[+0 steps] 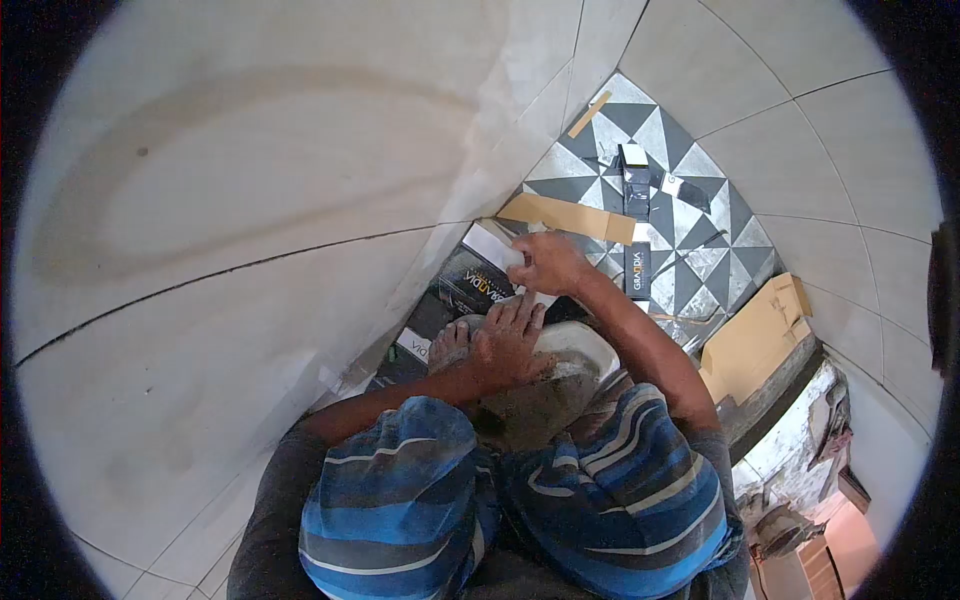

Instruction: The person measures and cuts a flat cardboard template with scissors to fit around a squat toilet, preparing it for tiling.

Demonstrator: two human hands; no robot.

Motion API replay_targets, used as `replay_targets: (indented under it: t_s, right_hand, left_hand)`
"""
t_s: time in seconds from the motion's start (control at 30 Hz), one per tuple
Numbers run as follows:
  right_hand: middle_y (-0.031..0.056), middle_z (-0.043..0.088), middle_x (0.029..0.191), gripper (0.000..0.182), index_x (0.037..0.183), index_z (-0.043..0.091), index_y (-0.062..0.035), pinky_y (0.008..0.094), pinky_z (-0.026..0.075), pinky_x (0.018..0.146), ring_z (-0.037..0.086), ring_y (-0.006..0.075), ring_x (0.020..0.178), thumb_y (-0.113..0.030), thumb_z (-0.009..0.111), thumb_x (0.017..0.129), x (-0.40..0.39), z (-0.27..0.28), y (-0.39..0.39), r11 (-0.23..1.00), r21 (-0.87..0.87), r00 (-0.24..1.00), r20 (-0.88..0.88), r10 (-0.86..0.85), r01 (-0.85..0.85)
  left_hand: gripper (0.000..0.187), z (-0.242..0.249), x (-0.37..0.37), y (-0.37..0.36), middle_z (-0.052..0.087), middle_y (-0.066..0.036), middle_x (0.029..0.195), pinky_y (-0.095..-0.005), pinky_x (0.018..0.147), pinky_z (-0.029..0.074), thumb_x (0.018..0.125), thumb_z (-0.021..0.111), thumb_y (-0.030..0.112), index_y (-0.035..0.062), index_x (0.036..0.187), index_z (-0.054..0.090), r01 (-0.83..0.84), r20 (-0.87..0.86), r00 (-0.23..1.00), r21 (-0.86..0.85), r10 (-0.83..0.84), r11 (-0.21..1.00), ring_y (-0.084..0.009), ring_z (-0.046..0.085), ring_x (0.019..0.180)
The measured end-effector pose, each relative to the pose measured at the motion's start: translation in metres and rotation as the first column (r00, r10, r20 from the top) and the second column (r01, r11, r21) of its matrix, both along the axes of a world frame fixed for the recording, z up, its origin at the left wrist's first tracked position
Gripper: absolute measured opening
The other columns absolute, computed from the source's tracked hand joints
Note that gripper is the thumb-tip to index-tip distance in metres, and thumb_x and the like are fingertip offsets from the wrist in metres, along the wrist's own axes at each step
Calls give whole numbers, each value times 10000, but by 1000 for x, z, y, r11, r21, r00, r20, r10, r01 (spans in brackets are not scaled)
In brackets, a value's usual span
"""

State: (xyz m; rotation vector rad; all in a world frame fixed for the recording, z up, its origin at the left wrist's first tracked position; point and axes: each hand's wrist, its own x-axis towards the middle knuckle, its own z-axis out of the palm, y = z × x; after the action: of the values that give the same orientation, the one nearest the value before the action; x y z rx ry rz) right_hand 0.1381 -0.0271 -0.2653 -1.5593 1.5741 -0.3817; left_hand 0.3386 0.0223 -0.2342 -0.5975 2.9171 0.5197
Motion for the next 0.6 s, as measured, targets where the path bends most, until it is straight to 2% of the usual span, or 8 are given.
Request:
replay_targets:
  t_s: [0.13,0.23,0.3,0.43,0.5,0.6]
  right_hand:
    - [209,702,839,350,945,705,-31,493,540,765,690,407,822,-349,684,802,-2,5,2,996,-71,998,-2,-58,58]
    - [193,702,824,335,949,709,-41,473,537,743,693,379,792,-343,700,803,-10,11,-1,998,-6,997,38,-62,63]
    - [194,708,910,382,1013,705,-61,504,542,833,689,395,895,-381,705,804,-14,11,2,997,34,992,99,-72,69]
    - [197,694,860,369,984,693,-46,500,534,778,681,395,828,-368,719,806,-21,17,7,985,44,974,150,-169,164]
    - [170,681,774,344,996,684,-2,413,521,679,671,292,708,-297,733,826,-25,19,7,985,51,973,151,-173,168]
    - [143,664,736,331,983,686,2,385,506,647,643,245,668,-291,733,835,-28,8,14,975,-48,964,164,-207,218]
  left_hand:
    - [840,0,1,0,350,-352,1540,-524,1095,363,925,555,614,-93,1376,538,-11,2,1000,19,11,1000,-430,487,1299]
    - [842,1,-1,0,333,-346,1556,-528,1103,355,930,550,617,-92,1385,529,-7,28,1000,40,6,999,-431,470,1321]
    - [844,2,0,-2,324,-344,1563,-529,1106,352,932,549,618,-91,1390,524,4,44,999,56,-6,998,-431,464,1328]
    - [861,2,-1,-2,313,-340,1571,-536,1112,342,920,568,616,-86,1415,495,-10,66,998,84,4,996,-434,463,1329]
    - [866,-1,0,-3,309,-341,1572,-538,1114,339,916,575,613,-85,1421,487,-10,74,997,91,3,996,-437,462,1328]
    - [862,-2,1,-4,308,-343,1571,-547,1115,334,911,586,603,-86,1420,484,-2,46,999,88,-2,996,-440,459,1328]
